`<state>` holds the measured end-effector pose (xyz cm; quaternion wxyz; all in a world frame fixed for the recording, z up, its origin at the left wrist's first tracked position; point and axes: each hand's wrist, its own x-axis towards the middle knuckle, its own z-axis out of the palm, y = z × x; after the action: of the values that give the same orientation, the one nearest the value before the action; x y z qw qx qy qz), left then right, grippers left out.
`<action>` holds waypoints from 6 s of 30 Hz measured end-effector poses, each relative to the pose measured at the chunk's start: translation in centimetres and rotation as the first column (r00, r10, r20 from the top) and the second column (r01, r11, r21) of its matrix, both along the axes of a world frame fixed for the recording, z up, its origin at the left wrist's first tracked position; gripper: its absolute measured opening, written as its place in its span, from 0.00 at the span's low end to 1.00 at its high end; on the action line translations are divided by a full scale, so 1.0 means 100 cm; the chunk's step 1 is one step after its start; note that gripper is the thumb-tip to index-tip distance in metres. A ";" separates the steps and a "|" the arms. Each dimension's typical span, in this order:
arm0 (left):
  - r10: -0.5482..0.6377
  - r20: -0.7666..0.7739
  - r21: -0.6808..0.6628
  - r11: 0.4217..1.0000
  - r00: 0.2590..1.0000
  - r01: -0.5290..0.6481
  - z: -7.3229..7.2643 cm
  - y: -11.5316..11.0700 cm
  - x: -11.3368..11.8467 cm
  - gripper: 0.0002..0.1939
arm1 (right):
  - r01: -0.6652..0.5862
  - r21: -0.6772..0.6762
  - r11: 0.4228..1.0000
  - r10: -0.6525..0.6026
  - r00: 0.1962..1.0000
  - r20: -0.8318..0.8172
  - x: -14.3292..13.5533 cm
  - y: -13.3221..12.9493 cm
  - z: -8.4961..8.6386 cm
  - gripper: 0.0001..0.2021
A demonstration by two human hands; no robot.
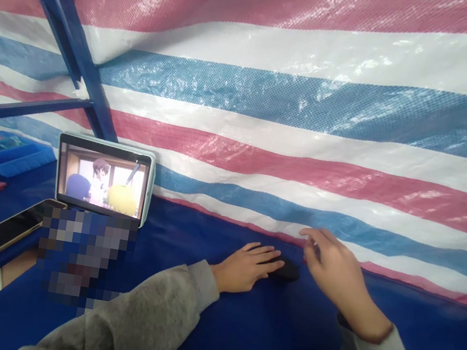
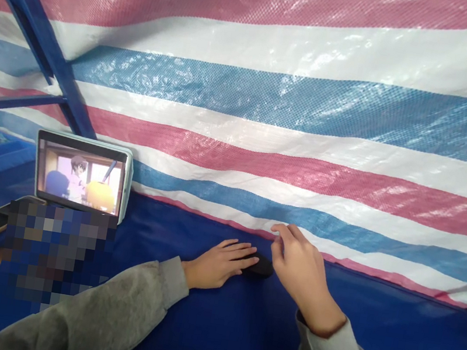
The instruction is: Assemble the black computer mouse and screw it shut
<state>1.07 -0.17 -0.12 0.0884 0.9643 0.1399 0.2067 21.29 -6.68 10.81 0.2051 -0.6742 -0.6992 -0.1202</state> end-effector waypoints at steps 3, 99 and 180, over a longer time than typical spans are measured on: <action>0.006 -0.003 0.003 1.000 1.000 -0.006 0.000 0.000 0.000 0.26 | -0.016 0.023 1.000 0.017 0.999 -0.045 0.001 0.000 0.000 0.13; 0.008 -0.015 -0.010 1.000 1.000 -0.008 0.003 -0.001 0.000 0.26 | -0.078 -0.003 0.997 0.075 0.969 -0.234 0.006 0.005 -0.004 0.13; -0.001 -0.010 -0.011 1.000 1.000 0.001 0.005 -0.002 -0.001 0.26 | 0.187 -0.153 0.971 -0.188 0.982 0.005 0.001 -0.003 0.009 0.15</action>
<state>1.00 -0.33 0.34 0.0931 0.9649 0.1409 0.2013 21.43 -7.01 11.72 0.1442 -0.7514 -0.6386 -0.0819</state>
